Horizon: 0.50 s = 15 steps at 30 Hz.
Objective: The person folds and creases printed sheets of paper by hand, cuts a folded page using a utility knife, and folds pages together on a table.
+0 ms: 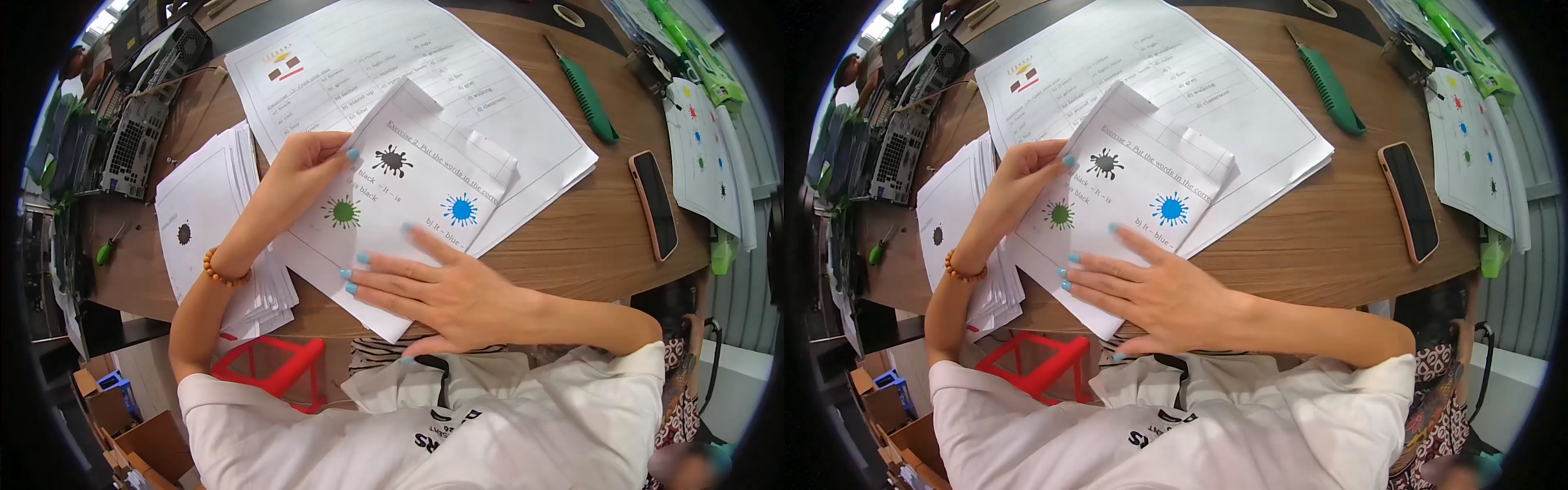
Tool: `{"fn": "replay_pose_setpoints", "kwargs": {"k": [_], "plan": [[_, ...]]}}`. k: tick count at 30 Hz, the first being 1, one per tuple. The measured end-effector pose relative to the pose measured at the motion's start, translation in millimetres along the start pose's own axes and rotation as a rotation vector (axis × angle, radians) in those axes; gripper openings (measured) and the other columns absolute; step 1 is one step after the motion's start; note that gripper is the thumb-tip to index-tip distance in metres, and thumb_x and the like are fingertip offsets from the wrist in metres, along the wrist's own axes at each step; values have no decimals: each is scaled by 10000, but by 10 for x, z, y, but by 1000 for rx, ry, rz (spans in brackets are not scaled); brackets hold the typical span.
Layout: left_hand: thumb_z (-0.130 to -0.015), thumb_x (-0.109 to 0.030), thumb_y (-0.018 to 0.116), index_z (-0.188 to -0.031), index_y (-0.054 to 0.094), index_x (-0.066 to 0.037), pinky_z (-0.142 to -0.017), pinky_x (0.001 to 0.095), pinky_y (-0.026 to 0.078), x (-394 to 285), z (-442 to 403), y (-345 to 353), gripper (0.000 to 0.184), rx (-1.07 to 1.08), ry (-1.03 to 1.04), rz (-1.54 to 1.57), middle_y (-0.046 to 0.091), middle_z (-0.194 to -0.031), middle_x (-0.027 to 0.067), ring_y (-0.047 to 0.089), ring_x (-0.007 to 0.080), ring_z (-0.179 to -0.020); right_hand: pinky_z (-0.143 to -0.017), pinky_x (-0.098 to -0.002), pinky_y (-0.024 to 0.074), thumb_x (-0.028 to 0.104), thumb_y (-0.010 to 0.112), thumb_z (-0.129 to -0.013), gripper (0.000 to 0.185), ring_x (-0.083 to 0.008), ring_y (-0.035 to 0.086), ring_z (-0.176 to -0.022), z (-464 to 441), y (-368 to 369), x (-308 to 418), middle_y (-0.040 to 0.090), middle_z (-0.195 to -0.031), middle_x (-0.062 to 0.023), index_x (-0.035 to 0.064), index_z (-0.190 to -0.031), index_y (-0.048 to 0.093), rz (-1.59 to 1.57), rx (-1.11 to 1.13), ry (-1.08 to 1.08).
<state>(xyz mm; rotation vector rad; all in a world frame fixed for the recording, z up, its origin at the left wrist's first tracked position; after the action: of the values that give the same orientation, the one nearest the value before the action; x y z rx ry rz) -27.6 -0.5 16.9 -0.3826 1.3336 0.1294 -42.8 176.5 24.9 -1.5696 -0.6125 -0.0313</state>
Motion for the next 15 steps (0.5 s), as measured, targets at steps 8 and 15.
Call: {"fn": "replay_pose_setpoints", "kwargs": {"k": [8,15], "plan": [[-842,-19,482,-1127,520,121,-678,198,474,3,-10,-8,319,-19,11,-14,628,-934,81,570,57,-765,-1073,-472,172,569,372,-840,715,-150,224,-1329,97,247,228,269,-1437,-30,89,-1366,301,19,4,-170],[-868,-52,514,-1157,505,107,-686,186,474,25,-22,-26,330,30,6,15,627,-950,73,573,51,-772,-1097,-470,73,462,441,-862,700,-250,191,-1343,224,-290,-460,241,-1437,-126,28,-1374,244,277,-22,235]]}}
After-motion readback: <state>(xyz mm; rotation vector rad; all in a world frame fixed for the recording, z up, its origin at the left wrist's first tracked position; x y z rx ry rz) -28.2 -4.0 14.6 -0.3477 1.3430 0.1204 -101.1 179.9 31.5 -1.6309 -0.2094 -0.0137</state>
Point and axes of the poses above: each hand's wrist, its own z-axis away from the middle knuckle, its own y-axis out of the palm, x = y × z, the point moved 5 cm from there along -z, towards the middle knuckle
